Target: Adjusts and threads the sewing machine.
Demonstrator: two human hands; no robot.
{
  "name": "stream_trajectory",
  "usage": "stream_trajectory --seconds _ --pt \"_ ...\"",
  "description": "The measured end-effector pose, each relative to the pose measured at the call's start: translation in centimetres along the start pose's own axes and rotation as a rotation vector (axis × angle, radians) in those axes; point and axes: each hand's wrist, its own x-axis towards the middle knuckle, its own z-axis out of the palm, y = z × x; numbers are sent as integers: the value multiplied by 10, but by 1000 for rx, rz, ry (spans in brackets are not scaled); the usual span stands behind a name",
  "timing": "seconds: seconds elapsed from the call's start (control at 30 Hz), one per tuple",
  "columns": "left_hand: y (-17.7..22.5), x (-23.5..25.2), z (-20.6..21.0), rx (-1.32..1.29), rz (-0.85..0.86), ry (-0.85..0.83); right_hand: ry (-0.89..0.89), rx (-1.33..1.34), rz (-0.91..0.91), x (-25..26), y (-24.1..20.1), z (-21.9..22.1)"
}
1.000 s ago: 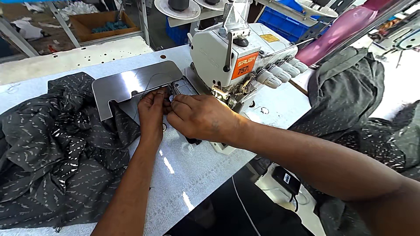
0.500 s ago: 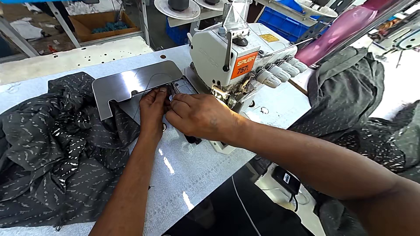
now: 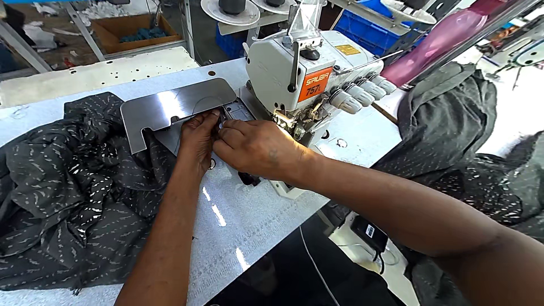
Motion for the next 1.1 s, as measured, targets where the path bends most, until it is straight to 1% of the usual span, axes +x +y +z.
stream_trajectory --seconds 0.17,0.27,0.37,0.43,0.57,0.63,0.7,0.83,1.0,1.07,1.1 --pt "-3 1 5 65 40 4 11 -10 10 0 -1 0" --pt "2 -7 14 132 58 19 13 -2 16 0 -1 -1" --pt "3 -9 18 66 15 88 54 7 -3 -4 -6 -7" --pt "3 -9 17 47 -35 124 73 42 -17 -11 -16 -19" --pt "5 -7 9 59 -129 93 148 124 -10 -33 -34 -53" --pt "10 -6 2 91 -148 20 212 160 22 -47 -36 -63" --pt "18 -11 -4 135 -157 -44 296 224 93 -61 -36 -71" --pt "27 -35 -8 167 -180 -56 423 351 221 -82 -39 -86" --pt "26 -54 -8 121 -291 -65 483 427 290 -98 -45 -91" --pt "31 -64 -13 129 -293 -81 492 468 320 -105 -47 -93" --pt "34 -68 -16 131 -268 -75 495 496 344 -108 -48 -94"
